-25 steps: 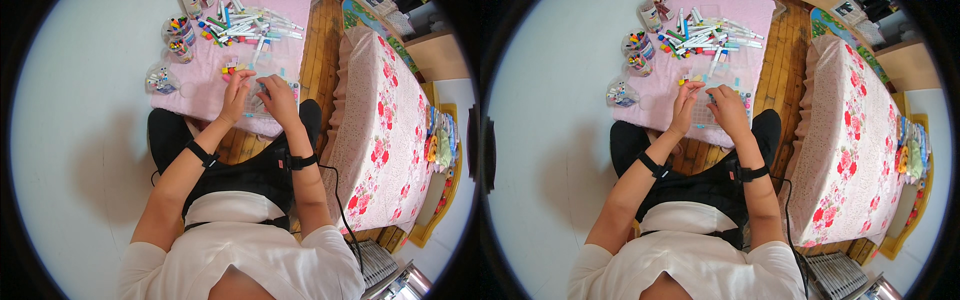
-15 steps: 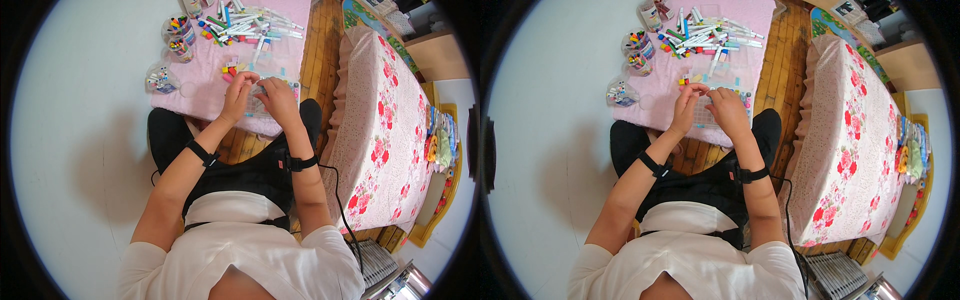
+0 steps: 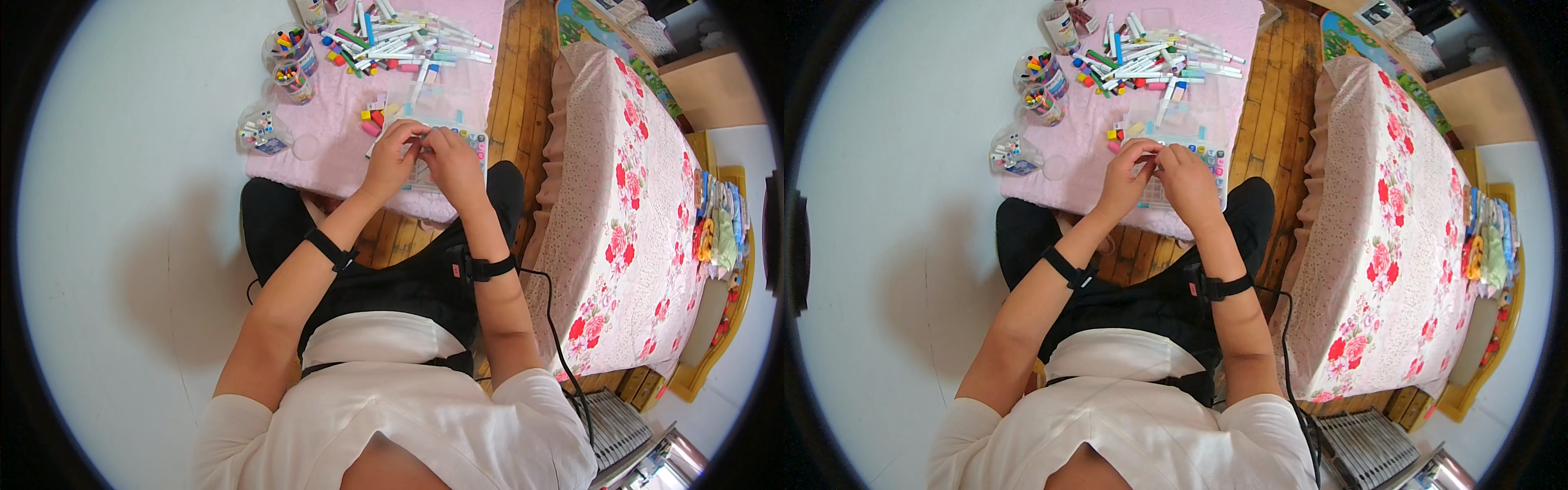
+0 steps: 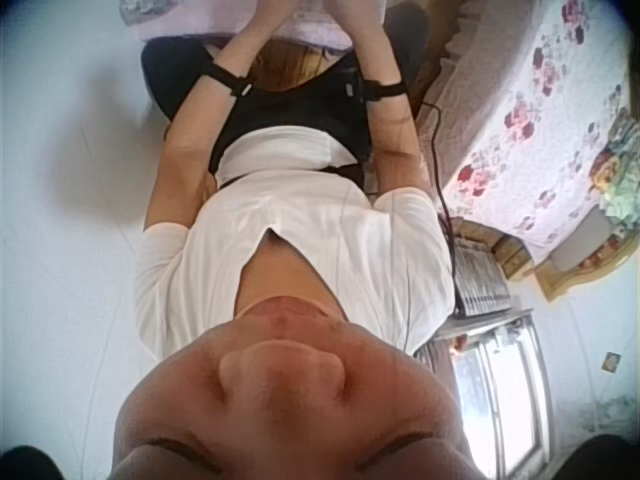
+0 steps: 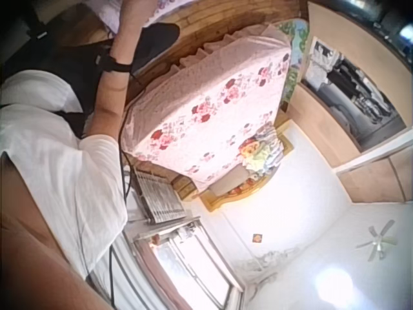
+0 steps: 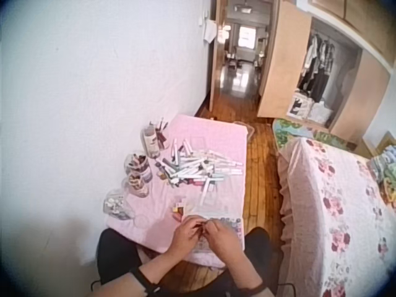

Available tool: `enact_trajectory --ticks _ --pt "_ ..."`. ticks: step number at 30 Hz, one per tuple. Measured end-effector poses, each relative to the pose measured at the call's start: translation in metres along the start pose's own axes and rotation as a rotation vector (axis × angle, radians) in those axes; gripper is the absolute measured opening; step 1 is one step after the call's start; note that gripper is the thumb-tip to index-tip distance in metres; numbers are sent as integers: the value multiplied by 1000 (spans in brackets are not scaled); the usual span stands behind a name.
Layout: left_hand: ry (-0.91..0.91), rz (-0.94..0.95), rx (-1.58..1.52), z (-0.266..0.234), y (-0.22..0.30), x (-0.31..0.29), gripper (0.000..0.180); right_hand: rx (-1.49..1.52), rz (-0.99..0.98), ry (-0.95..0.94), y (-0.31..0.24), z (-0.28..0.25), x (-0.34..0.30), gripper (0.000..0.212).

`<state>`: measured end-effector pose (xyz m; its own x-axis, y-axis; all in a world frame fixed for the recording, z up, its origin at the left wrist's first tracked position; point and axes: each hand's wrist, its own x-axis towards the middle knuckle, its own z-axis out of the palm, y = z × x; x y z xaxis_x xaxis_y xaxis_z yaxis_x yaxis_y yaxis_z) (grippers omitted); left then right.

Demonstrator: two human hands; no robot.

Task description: Sort various colored markers and pencils into their respective containers and trays.

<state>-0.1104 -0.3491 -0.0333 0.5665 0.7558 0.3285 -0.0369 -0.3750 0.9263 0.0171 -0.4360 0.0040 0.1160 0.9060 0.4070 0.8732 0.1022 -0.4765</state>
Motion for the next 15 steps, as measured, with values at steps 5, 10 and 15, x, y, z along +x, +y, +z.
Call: enact_trajectory --ticks 5,10,15 --pt "-25 -4 68 1 1 -2 34 120 73 -82 3 -12 -2 18" --pt "-44 -46 154 4 5 0 34 97 -13 -49 1 -19 -2 15" --pt "-58 -98 71 3 3 -3 35 161 19 6 1 -20 -6 19"
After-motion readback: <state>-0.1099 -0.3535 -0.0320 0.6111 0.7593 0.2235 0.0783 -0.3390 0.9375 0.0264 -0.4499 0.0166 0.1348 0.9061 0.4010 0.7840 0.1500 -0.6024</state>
